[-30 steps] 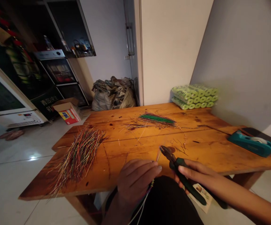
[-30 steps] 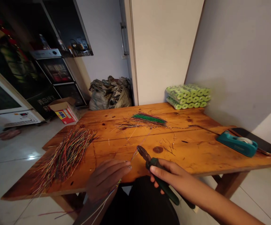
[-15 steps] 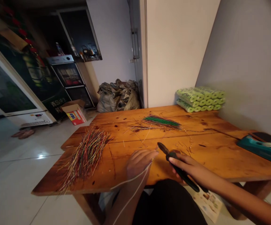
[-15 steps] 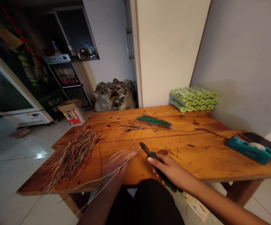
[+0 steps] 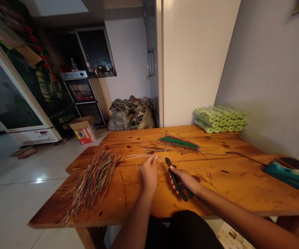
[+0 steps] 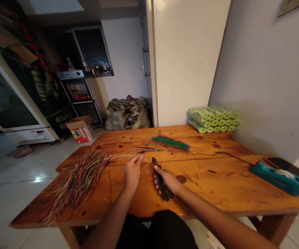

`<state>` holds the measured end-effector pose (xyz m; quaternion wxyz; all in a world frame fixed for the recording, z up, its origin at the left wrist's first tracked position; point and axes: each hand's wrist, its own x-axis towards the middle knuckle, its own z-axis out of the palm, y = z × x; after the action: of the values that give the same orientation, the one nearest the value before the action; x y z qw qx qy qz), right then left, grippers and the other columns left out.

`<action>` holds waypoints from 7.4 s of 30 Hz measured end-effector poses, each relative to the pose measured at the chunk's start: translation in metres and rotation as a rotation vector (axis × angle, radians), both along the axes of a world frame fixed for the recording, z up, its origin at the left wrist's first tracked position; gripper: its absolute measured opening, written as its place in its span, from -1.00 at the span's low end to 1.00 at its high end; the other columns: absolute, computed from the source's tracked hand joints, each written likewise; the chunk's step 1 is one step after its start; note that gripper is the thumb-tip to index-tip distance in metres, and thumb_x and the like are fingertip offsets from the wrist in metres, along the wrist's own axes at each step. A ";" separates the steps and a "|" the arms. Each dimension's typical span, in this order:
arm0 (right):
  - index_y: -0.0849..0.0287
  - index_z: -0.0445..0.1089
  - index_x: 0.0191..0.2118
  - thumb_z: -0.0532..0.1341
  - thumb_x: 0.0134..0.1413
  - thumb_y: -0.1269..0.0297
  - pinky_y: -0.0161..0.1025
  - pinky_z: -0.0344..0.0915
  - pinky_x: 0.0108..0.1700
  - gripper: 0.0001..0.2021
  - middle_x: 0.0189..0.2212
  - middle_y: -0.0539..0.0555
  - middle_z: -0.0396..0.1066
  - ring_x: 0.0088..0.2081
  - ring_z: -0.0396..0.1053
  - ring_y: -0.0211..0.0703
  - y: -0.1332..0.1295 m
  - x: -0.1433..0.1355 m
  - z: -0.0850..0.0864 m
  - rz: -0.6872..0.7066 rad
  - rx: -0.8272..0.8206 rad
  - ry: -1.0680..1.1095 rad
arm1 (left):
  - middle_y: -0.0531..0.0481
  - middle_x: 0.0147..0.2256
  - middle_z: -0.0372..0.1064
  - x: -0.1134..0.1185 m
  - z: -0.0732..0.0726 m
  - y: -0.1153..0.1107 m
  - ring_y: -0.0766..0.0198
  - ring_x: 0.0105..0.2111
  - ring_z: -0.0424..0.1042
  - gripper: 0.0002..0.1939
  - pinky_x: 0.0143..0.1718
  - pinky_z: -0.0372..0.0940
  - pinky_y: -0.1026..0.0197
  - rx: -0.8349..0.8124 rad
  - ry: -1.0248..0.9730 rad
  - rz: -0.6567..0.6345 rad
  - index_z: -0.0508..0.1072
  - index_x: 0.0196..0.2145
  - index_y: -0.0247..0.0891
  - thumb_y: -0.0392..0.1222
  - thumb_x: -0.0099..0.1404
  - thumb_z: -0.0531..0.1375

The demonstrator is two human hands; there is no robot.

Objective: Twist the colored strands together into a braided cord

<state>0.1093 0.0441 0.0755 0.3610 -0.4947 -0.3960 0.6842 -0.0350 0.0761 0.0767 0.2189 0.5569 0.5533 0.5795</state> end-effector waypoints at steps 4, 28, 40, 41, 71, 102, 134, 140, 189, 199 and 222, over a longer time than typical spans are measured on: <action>0.22 0.25 -0.52 0.03 0.10 0.03 -0.37 0.24 -0.73 -0.64 -0.69 -0.04 0.27 -0.71 0.26 -0.32 0.003 -0.006 -0.003 -0.055 -0.005 -0.039 | -0.07 -0.40 0.51 -0.001 -0.007 0.005 0.18 -0.38 0.46 -0.81 -0.31 0.27 0.21 -0.021 -0.057 -0.002 0.51 -0.41 -0.21 -0.14 0.14 0.12; 0.23 0.31 -0.39 0.10 0.03 -0.01 -0.31 0.35 -0.51 -0.65 -0.48 0.02 0.37 -0.51 0.36 -0.29 -0.007 0.005 -0.029 -0.009 -0.033 0.210 | -0.06 -0.36 0.51 -0.013 -0.008 -0.001 0.19 -0.32 0.47 -0.85 -0.20 0.28 0.19 -0.068 -0.225 -0.109 0.51 -0.44 -0.24 -0.17 0.08 0.15; 0.27 0.38 -0.33 0.10 0.01 -0.05 -0.29 0.39 -0.38 -0.59 -0.36 0.12 0.44 -0.41 0.42 -0.23 -0.019 0.018 -0.018 0.115 -0.155 0.229 | -0.06 -0.37 0.51 -0.017 -0.007 -0.007 0.19 -0.34 0.47 -0.85 -0.23 0.30 0.19 -0.057 -0.243 -0.129 0.50 -0.42 -0.24 -0.18 0.08 0.16; 0.27 0.38 -0.30 0.11 0.02 -0.04 -0.27 0.39 -0.34 -0.59 -0.33 0.14 0.45 -0.38 0.42 -0.21 -0.021 0.018 -0.018 0.121 -0.172 0.279 | -0.06 -0.37 0.51 -0.018 -0.006 -0.008 0.19 -0.34 0.47 -0.85 -0.22 0.30 0.18 -0.058 -0.243 -0.126 0.50 -0.42 -0.24 -0.17 0.08 0.16; 0.16 0.35 -0.10 0.15 -0.08 0.40 -0.13 0.41 -0.23 -0.67 0.07 0.13 0.25 -0.07 0.34 -0.01 -0.014 0.008 -0.006 0.089 0.182 0.389 | -0.05 -0.37 0.46 -0.027 -0.019 -0.008 0.29 -0.32 0.41 -0.83 -0.17 0.23 0.22 -0.039 -0.497 -0.118 0.47 -0.45 -0.30 -0.14 0.07 0.17; 0.17 0.32 -0.15 0.21 -0.19 0.34 -0.16 0.43 -0.37 -0.65 -0.12 0.18 0.37 -0.16 0.38 0.00 -0.028 0.037 0.011 0.004 0.150 -0.099 | -0.06 -0.35 0.46 -0.030 -0.014 -0.012 0.30 -0.35 0.41 -0.85 -0.18 0.25 0.21 -0.001 -0.621 -0.052 0.46 -0.45 -0.31 -0.17 0.06 0.19; 0.33 0.42 -0.21 0.06 0.10 0.09 -0.33 0.37 -0.39 -0.61 -0.35 0.18 0.48 -0.44 0.41 -0.25 -0.058 -0.016 0.033 0.091 -0.077 0.456 | -0.03 -0.37 0.49 -0.019 0.021 -0.035 0.33 -0.37 0.44 -0.86 -0.22 0.28 0.26 0.146 -0.507 -0.053 0.49 -0.36 -0.30 -0.24 0.12 0.17; 0.33 0.43 -0.21 0.03 0.12 0.10 -0.34 0.37 -0.39 -0.61 -0.36 0.17 0.48 -0.45 0.40 -0.27 -0.057 -0.018 0.037 0.115 -0.096 0.441 | -0.05 -0.34 0.49 -0.019 0.022 -0.036 0.30 -0.31 0.44 -0.87 -0.18 0.27 0.24 0.146 -0.477 -0.050 0.49 -0.38 -0.29 -0.23 0.13 0.16; 0.29 0.35 -0.33 0.13 0.06 0.13 -0.29 0.42 -0.36 -0.73 -0.37 0.15 0.49 -0.37 0.46 -0.21 -0.038 -0.016 0.014 -0.210 -0.177 0.353 | -0.07 -0.31 0.44 -0.020 0.004 -0.024 0.38 -0.36 0.40 -0.86 -0.20 0.23 0.28 0.057 -0.752 0.010 0.46 -0.42 -0.33 -0.20 0.04 0.22; 0.19 0.39 -0.30 0.28 -0.13 0.28 -0.28 0.39 -0.21 -0.80 -0.25 0.08 0.48 -0.27 0.44 -0.19 -0.047 -0.013 0.018 -0.474 0.154 0.332 | -0.06 -0.34 0.47 -0.018 0.000 -0.022 0.31 -0.34 0.41 -0.87 -0.20 0.25 0.23 -0.036 -0.563 -0.133 0.48 -0.47 -0.31 -0.19 0.04 0.21; 0.13 0.30 -0.21 0.23 -0.09 0.17 -0.11 0.15 0.04 -0.72 -0.27 -0.03 0.36 -0.17 0.33 -0.20 -0.082 -0.010 0.030 -1.019 0.563 0.114 | -0.10 -0.23 0.46 -0.070 0.037 -0.024 0.24 -0.23 0.40 -0.68 -0.16 0.23 0.23 -0.012 0.078 0.028 0.45 -0.18 -0.30 -0.10 0.21 0.04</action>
<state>0.0989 -0.0375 0.1051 0.7828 -0.4704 -0.2545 0.3180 -0.1051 0.0525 0.1138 0.1921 0.5699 0.5726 0.5572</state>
